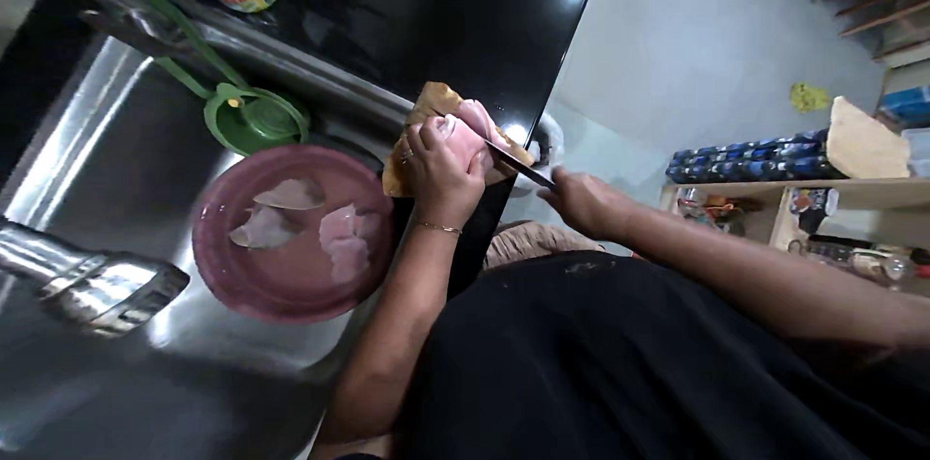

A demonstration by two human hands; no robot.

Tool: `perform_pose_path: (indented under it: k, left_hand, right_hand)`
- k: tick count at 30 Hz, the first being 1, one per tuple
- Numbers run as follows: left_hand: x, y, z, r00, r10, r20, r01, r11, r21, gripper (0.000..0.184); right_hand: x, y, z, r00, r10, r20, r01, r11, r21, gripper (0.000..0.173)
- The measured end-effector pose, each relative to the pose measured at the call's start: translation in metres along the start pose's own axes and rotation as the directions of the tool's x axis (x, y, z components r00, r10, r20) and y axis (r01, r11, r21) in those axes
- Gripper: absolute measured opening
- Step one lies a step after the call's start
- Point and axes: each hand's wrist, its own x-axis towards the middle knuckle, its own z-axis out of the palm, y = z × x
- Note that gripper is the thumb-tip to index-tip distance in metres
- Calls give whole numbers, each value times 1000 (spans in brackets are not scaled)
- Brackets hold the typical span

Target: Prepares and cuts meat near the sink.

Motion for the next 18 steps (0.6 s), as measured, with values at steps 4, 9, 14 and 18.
perform_pose_path:
  k: [4, 9, 14, 18]
  left_hand:
    - [0, 1, -1, 1000, -4, -7, 4, 1000, -16, 75]
    - [0, 4, -4, 999, -1, 34, 1, 1000, 16, 77]
    - [0, 4, -9, 998, -28, 53, 24, 997, 71, 80]
    - [0, 3, -14, 998, 0, 64, -7, 994, 111, 78]
  right_hand:
    - [-23, 19, 5, 993, 84, 85, -84, 996, 0, 43]
    - [9, -3, 1, 1000, -9, -5, 10, 999, 38, 44]
    - [24, -29, -7, 998, -47, -50, 50, 997, 55, 41]
    - [-9, 18, -3, 997, -54, 47, 52, 997, 51, 41]
